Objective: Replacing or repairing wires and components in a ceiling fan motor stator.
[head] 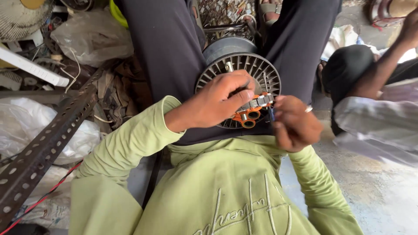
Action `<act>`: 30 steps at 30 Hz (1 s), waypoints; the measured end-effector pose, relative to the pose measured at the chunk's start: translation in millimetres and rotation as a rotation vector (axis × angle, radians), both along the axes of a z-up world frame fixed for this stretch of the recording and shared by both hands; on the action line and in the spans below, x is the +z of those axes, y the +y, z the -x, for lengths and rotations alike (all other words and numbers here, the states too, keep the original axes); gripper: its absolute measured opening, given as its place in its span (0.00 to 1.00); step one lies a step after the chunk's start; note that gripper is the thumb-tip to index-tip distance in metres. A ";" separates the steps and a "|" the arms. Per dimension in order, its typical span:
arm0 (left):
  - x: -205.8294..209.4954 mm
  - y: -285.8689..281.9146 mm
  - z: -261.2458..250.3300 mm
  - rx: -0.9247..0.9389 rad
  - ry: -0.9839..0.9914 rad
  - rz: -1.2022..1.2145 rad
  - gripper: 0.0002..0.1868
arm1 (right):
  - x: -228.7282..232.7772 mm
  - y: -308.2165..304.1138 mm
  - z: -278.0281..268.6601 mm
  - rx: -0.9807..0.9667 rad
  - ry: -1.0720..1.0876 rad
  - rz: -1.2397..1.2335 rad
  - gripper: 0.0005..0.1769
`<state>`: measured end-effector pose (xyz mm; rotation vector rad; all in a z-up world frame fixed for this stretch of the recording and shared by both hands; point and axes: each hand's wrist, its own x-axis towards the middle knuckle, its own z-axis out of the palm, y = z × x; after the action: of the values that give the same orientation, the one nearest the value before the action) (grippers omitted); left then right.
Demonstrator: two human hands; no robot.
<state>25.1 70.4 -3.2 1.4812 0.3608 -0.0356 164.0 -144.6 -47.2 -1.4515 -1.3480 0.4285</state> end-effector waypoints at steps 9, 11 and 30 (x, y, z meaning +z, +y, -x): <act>6.6 -4.4 2.9 0.006 0.035 -0.081 0.10 | 28.9 25.7 14.9 -0.122 0.502 0.202 0.08; 5.6 -5.6 2.4 0.019 0.029 -0.081 0.10 | 26.4 24.9 15.8 -0.140 0.541 0.173 0.08; 13.1 -3.3 6.4 0.038 -0.041 -0.142 0.07 | 40.2 38.6 17.1 -0.082 0.338 0.240 0.12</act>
<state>18.7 67.1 9.8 1.6126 0.3640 0.0518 146.9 -106.0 -7.0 -1.5410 -0.9884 0.7650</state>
